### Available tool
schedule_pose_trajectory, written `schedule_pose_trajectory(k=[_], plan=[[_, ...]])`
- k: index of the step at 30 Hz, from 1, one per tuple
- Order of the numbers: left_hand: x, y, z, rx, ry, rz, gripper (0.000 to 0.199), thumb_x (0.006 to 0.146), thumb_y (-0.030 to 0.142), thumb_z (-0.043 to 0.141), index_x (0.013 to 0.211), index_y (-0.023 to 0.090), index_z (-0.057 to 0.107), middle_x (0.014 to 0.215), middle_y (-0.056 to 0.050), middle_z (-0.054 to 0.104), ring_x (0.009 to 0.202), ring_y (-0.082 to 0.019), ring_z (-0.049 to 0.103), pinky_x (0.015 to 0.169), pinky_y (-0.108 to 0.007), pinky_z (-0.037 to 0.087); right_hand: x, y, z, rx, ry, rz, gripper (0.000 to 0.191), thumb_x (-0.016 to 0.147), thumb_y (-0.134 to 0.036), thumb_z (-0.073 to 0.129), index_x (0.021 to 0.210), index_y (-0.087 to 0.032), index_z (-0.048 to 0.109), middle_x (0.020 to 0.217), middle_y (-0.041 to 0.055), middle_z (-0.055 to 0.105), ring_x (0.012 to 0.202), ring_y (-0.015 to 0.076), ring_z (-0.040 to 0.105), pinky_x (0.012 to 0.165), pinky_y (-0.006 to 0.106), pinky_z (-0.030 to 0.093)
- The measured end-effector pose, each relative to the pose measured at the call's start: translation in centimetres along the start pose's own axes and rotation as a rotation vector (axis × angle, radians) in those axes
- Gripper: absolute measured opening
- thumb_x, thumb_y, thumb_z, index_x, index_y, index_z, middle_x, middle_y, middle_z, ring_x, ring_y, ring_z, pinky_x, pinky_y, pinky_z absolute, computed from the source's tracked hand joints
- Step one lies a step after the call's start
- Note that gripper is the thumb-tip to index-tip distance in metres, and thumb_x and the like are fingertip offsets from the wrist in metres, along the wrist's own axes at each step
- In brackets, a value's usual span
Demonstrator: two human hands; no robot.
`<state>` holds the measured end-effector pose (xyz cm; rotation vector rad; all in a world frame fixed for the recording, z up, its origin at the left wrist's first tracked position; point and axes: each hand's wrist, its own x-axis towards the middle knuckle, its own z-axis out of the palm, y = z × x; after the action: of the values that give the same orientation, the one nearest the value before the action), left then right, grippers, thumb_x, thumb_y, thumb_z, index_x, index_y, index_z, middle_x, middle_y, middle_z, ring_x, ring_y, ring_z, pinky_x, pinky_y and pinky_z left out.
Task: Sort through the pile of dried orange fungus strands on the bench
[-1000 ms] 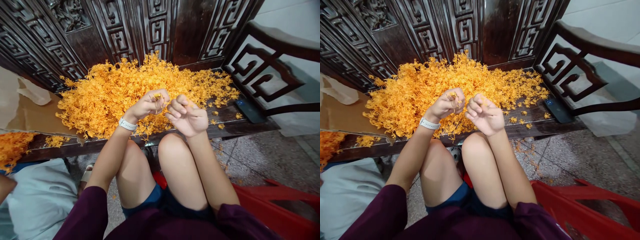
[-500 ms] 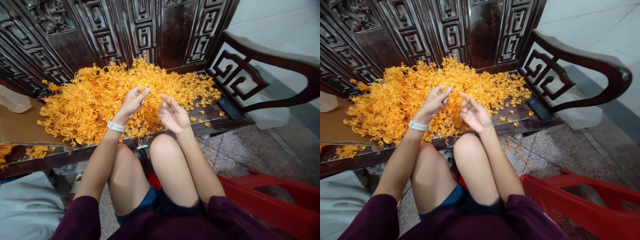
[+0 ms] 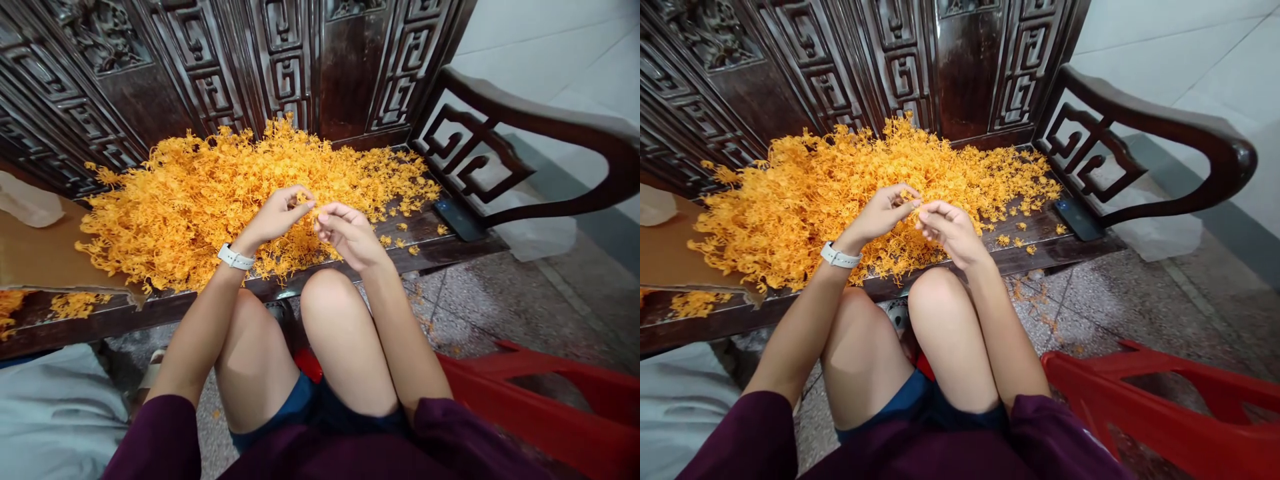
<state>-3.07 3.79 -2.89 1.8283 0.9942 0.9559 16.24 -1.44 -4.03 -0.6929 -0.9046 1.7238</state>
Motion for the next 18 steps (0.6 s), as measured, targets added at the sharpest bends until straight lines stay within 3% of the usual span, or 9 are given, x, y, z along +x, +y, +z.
schedule_pose_trajectory(k=[2,7,9,13,15,18], plan=[[0.0,-0.1,-0.1,0.036,-0.011,0.004,0.015,0.097,0.035,0.071,0.100,0.021,0.073,0.061,0.005,0.049,0.054,-0.009,0.043,0.054,-0.024,0.032,0.3,-0.2,-0.5,0.063,-0.009,-0.010,0.022,0.078,-0.031,0.090,0.089,-0.023,0.072,0.080,-0.0012,0.071,0.069,0.0102,0.057,0.063,0.024,0.047],[-0.2,0.2,0.2,0.068,-0.052,-0.016,0.015,0.097,0.032,0.068,0.103,0.019,0.072,0.066,0.004,0.052,0.057,-0.009,0.049,0.056,-0.024,0.035,1.7,-0.4,-3.3,0.180,0.121,-0.258,0.044,0.085,-0.067,0.071,0.093,-0.024,0.068,0.092,0.0055,0.073,0.081,0.0172,0.059,0.069,0.032,0.052],[-0.3,0.4,0.3,0.064,-0.083,-0.031,0.018,0.098,0.034,0.067,0.104,0.018,0.071,0.067,0.004,0.052,0.057,-0.009,0.048,0.056,-0.024,0.034,2.1,0.0,-4.0,0.191,0.196,-0.212,0.039,0.087,-0.062,0.070,0.093,-0.024,0.065,0.081,0.0029,0.069,0.074,0.0165,0.056,0.066,0.031,0.050],[-0.5,0.8,0.6,0.050,-0.123,-0.057,0.020,0.096,0.030,0.069,0.111,0.017,0.069,0.065,0.007,0.046,0.056,-0.008,0.041,0.054,-0.024,0.029,2.1,0.7,-3.6,0.333,0.299,-0.010,0.013,0.087,-0.029,0.072,0.088,-0.024,0.060,0.065,-0.0055,0.054,0.058,0.0109,0.043,0.057,0.025,0.044],[-0.6,1.0,0.7,0.038,-0.143,-0.062,0.025,0.094,0.026,0.071,0.118,0.017,0.066,0.062,0.008,0.043,0.055,-0.008,0.038,0.053,-0.024,0.027,1.8,0.5,-2.8,0.299,0.312,-0.044,0.014,0.084,-0.025,0.074,0.090,-0.025,0.061,0.066,-0.0066,0.054,0.056,0.0097,0.042,0.055,0.024,0.041],[-0.9,1.3,0.8,0.030,-0.229,-0.049,0.040,0.092,0.020,0.070,0.130,0.018,0.060,0.059,0.010,0.041,0.051,-0.009,0.035,0.051,-0.025,0.025,1.2,0.0,-1.6,0.004,0.322,-0.212,0.018,0.084,-0.031,0.080,0.097,-0.027,0.068,0.077,-0.0041,0.061,0.064,0.0113,0.051,0.059,0.026,0.044]])
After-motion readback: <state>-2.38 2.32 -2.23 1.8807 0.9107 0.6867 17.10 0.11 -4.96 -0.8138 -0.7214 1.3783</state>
